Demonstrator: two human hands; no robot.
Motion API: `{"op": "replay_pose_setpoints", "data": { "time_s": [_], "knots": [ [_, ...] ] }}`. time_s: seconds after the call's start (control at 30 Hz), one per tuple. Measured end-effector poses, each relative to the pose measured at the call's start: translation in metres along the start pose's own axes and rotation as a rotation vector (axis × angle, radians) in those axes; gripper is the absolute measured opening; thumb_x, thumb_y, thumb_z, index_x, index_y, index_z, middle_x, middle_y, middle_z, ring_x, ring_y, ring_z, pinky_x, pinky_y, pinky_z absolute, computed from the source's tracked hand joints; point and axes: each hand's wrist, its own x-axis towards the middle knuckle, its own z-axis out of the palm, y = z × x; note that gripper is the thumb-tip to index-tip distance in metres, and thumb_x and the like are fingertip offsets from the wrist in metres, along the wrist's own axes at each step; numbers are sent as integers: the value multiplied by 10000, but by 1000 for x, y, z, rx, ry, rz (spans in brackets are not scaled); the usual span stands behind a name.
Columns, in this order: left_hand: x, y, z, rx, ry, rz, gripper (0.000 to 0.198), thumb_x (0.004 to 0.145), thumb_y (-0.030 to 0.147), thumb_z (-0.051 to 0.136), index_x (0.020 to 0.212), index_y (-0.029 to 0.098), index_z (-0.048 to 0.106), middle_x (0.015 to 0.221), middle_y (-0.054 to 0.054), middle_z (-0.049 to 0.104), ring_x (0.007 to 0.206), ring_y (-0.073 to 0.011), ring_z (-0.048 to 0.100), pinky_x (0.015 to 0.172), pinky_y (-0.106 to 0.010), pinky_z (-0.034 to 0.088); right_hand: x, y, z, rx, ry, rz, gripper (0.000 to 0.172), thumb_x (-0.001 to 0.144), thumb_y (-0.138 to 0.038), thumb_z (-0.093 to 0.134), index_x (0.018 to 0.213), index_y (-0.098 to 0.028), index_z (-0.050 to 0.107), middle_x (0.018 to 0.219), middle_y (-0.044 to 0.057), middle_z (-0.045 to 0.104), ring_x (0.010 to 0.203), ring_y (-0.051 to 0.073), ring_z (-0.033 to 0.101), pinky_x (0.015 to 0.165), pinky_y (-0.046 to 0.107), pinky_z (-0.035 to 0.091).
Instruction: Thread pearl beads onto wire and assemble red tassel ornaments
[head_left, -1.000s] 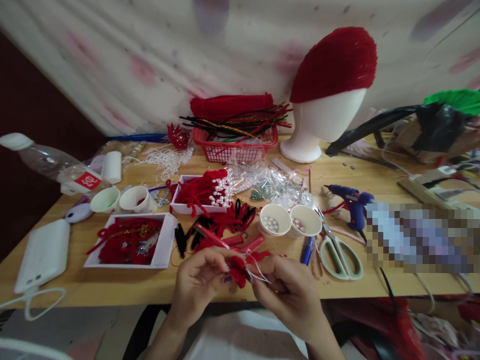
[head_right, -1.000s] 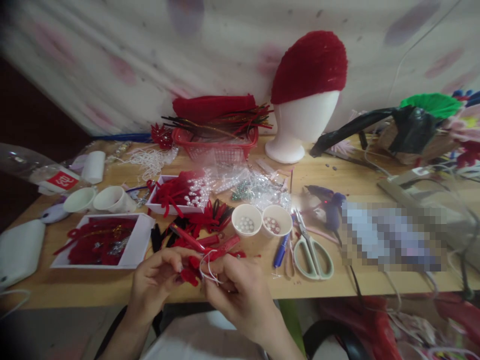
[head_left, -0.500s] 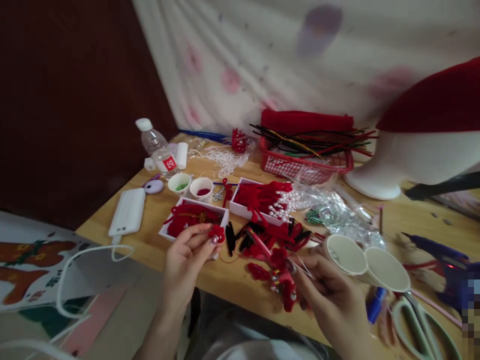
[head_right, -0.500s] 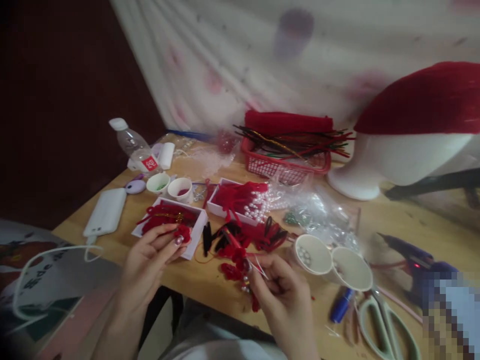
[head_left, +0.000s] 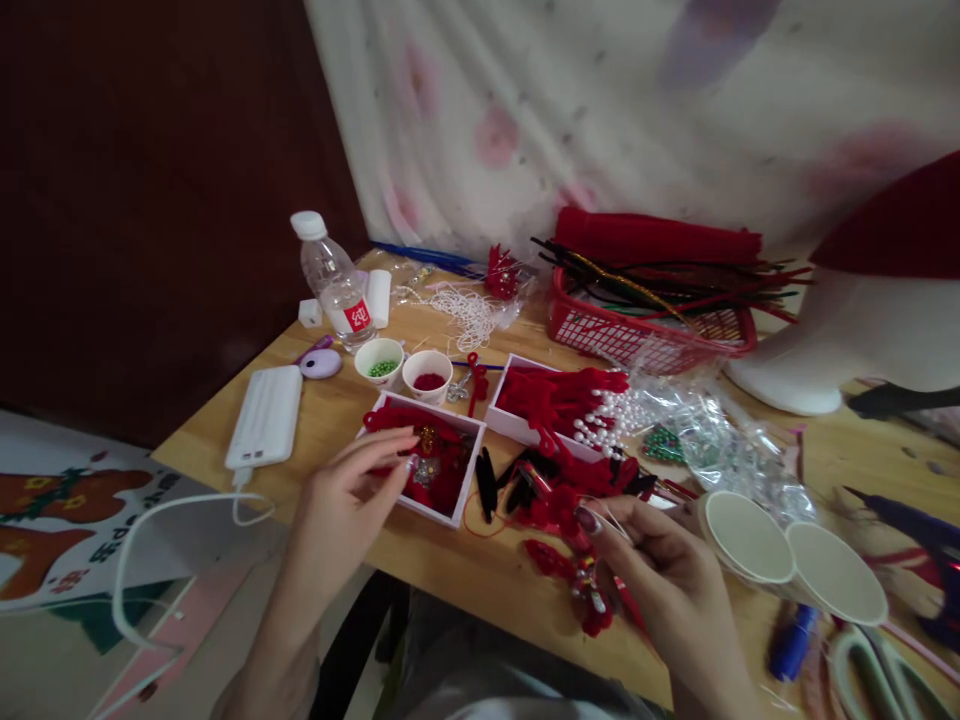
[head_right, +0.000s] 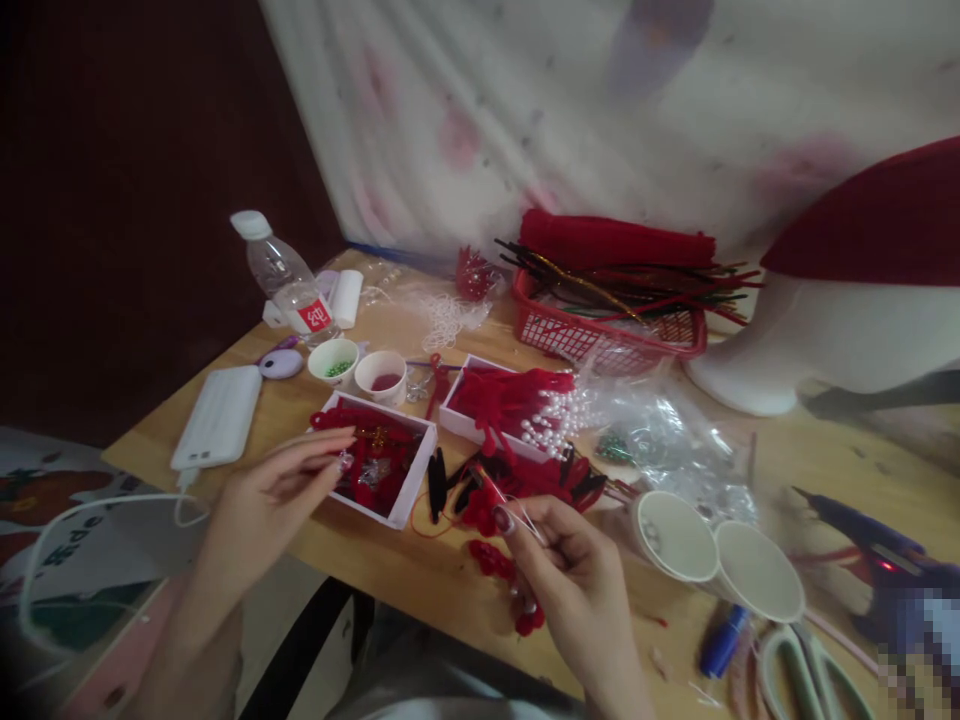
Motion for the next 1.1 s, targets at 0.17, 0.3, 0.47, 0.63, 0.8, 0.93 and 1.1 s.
{"op": "replay_pose_setpoints", "data": {
  "time_s": [0.17,0.3,0.47,0.63,0.8,0.93,1.1],
  "knots": [
    [9,-1,-28,192,120,18,161,840,279,690,945,260,810,903,-26,817,742,-188,734,697,-280,575,-2,-7,5,-38,32,25,433,760,-607,799,784,-177,755,507,0,593,368,101,490,340,179,424],
    [-9,22,4,-8,-73,37,130,828,266,725,919,277,817,918,-23,817,746,-177,736,666,-241,582,-8,-14,15,-20,58,73,447,753,-616,800,760,-173,739,487,-14,557,369,98,466,351,186,417],
    [-35,39,61,-523,-499,-353,241,877,359,690,1036,198,773,872,-75,805,650,-172,734,552,-231,589,-16,-12,21,80,-43,139,401,759,-564,823,740,-172,739,534,-8,592,413,77,483,390,155,413],
    [-39,33,78,-624,-452,-430,157,814,318,768,818,164,736,632,-21,741,564,-137,690,544,-203,573,-21,-3,1,6,-5,-129,237,917,-433,712,888,-199,741,600,-10,627,449,92,546,409,152,439],
    [-43,42,78,-702,-292,-491,253,760,375,822,742,161,690,568,3,697,502,-109,629,480,-176,521,-38,0,-38,-197,446,-482,104,989,-310,640,967,-227,699,810,21,686,721,144,647,661,213,525],
    [-49,52,86,-705,-452,-558,325,749,439,830,852,147,730,519,4,655,451,-101,578,365,-136,401,-44,-1,-54,-205,375,-462,142,1022,-305,589,940,-219,665,735,3,631,621,122,568,539,197,451],
    [-56,57,121,-804,-743,-511,339,767,446,825,930,159,748,1014,-97,757,555,-105,652,381,-161,456,-40,1,-59,-32,185,-312,251,1032,-348,557,841,-208,640,560,-45,537,472,90,497,455,170,417]
  ]
}}
